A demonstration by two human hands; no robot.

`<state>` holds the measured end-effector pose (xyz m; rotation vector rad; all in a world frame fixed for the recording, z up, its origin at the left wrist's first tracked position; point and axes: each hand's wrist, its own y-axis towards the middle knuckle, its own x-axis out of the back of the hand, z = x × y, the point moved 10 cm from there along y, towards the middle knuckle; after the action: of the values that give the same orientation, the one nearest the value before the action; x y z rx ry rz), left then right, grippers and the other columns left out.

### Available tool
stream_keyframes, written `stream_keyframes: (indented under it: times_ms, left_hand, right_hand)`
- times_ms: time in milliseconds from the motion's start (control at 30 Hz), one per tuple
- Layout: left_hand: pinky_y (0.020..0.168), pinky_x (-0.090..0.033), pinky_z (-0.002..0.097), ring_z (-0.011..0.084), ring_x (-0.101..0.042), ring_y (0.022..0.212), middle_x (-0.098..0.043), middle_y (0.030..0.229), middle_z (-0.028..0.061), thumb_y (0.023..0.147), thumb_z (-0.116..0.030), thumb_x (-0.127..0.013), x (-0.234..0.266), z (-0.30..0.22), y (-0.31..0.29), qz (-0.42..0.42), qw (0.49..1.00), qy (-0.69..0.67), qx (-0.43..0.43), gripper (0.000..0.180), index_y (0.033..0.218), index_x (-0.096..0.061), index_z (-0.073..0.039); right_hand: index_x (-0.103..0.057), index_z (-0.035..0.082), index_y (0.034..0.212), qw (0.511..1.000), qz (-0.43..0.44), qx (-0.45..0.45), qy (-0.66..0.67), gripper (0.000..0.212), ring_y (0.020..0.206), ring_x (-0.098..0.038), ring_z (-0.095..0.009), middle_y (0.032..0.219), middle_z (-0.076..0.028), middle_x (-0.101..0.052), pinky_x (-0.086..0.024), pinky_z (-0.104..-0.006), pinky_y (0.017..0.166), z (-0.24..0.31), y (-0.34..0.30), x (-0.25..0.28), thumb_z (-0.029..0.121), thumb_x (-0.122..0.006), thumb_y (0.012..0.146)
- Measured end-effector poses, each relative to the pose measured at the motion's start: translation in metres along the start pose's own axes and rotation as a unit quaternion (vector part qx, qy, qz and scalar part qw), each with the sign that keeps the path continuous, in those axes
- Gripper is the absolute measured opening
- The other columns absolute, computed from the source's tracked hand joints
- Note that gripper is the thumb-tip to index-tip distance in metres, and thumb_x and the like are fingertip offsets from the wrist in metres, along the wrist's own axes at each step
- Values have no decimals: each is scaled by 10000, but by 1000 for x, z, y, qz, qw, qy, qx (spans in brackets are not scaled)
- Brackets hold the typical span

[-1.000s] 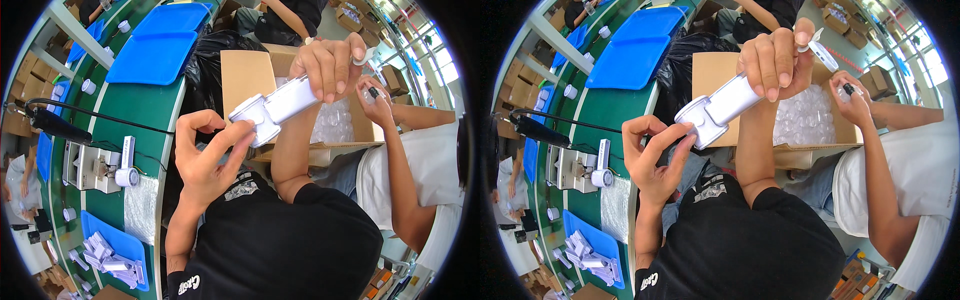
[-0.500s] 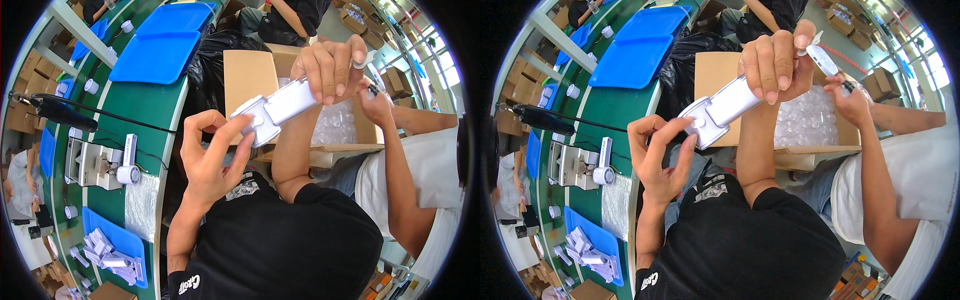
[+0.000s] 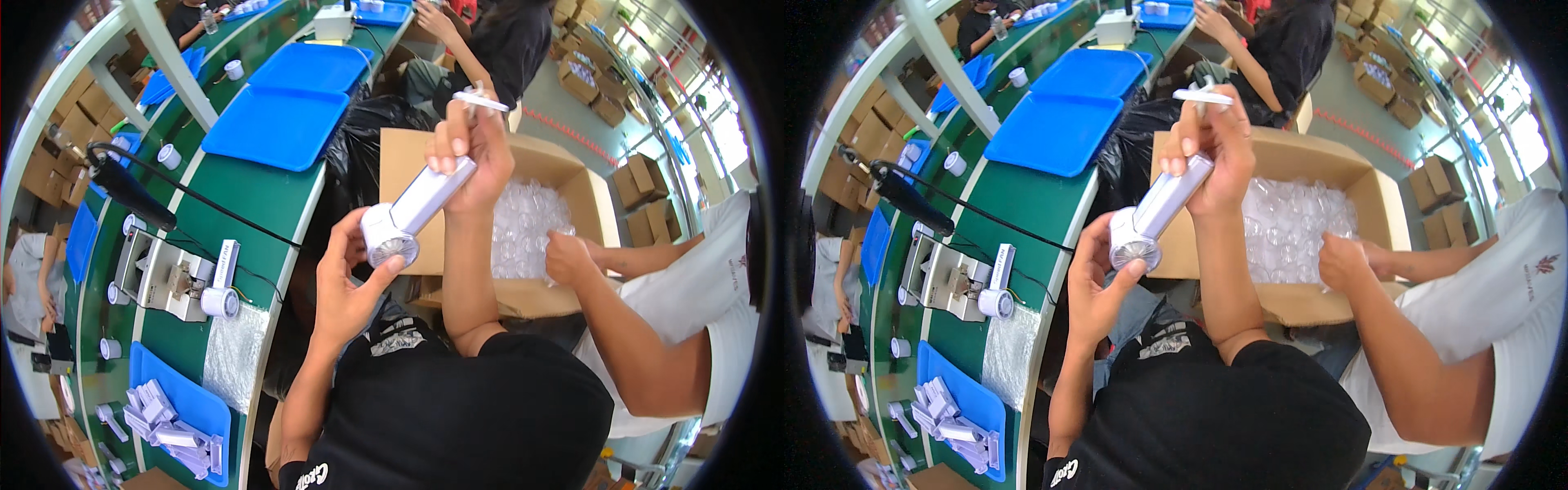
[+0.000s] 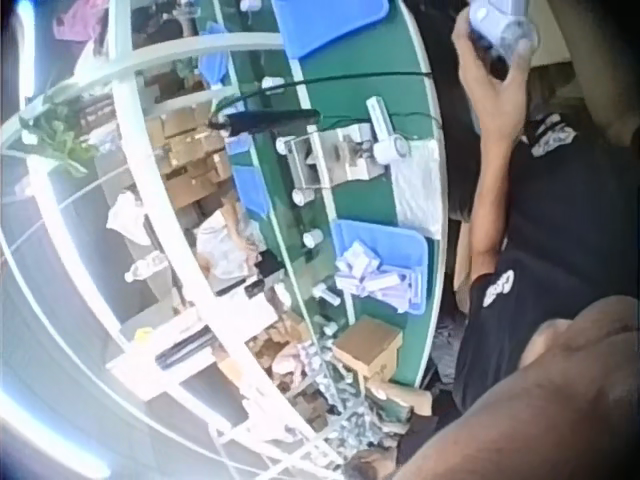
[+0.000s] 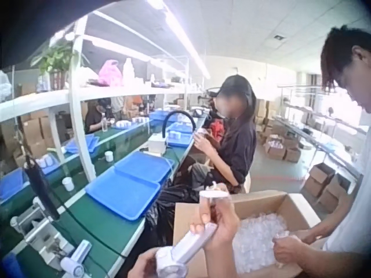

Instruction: Assembling portable handheld fans using an electric screwdriver on a factory production line.

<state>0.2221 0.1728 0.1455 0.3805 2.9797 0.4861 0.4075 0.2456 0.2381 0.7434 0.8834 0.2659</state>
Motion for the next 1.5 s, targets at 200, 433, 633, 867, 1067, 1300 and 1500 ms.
stream_keyframes:
  times_ms: [200, 433, 633, 867, 1067, 1300, 1500]
  left_hand:
    - [892, -585, 351, 214, -725, 969, -726, 1134, 161, 1131, -395, -507, 18, 37, -19, 67, 936, -312, 145, 526, 1360, -594, 70]
    - [852, -595, 373, 256, -729, 942, -718, 1175, 201, 1142, -448, -449, 29, 31, -39, 76, 839, -518, 150, 578, 1453, -510, 35]
    - [741, -481, 337, 228, -572, 867, -597, 1444, 175, 1124, -501, -430, 59, 14, -50, 44, 855, -501, 126, 676, 1556, -452, 18]
    - [730, -478, 327, 225, -566, 864, -570, 1492, 185, 1117, -540, -402, 91, 5, -63, 47, 864, -490, 102, 731, 1591, -409, 16]
    - [725, -482, 325, 239, -561, 880, -542, 1519, 202, 1120, -536, -402, 99, 2, -72, 27, 858, -502, 102, 721, 1605, -399, -3]
    - [744, -485, 331, 250, -574, 918, -521, 1541, 198, 1129, -522, -391, 100, -6, -80, 50, 854, -512, 78, 697, 1611, -396, -18]
    - [875, -568, 413, 267, -688, 983, -673, 1276, 203, 1147, -436, -427, 94, -14, -85, 24, 838, -540, 73, 571, 1473, -501, 27]
  right_hand:
    - [-579, 53, 1087, 992, -29, -102, -73, 200, 642, -692, -239, 793, -129, -660, -601, -374, 631, -43, 7, -29, 247, -546, 1121]
    - [-647, -24, 1102, 912, -12, 56, -407, 130, 867, -759, -189, 1015, -142, -741, -659, -313, 743, -35, 14, -89, 94, -593, 1097]
    - [-660, -56, 1074, 883, 70, 147, -440, 83, 972, -731, -155, 1166, -160, -708, -658, -295, 752, -40, 8, -128, 15, -622, 1055]
    - [-675, -56, 1006, 865, 194, 103, -452, 23, 1025, -749, -208, 1211, -215, -730, -646, -295, 756, -64, 1, -163, -44, -656, 1000]
    - [-700, -67, 1043, 854, 234, 77, -458, 76, 961, -747, -195, 1141, -225, -764, -621, -294, 794, -70, -3, -176, -75, -673, 973]
    - [-717, -78, 1062, 855, 269, 123, -427, 101, 930, -749, -198, 1150, -259, -768, -616, -293, 754, -69, -10, -189, -74, -674, 971]
    - [-720, -94, 1102, 882, 244, 112, -388, 126, 971, -754, -222, 1199, -285, -748, -636, -308, 768, -64, -11, -187, -50, -666, 997]
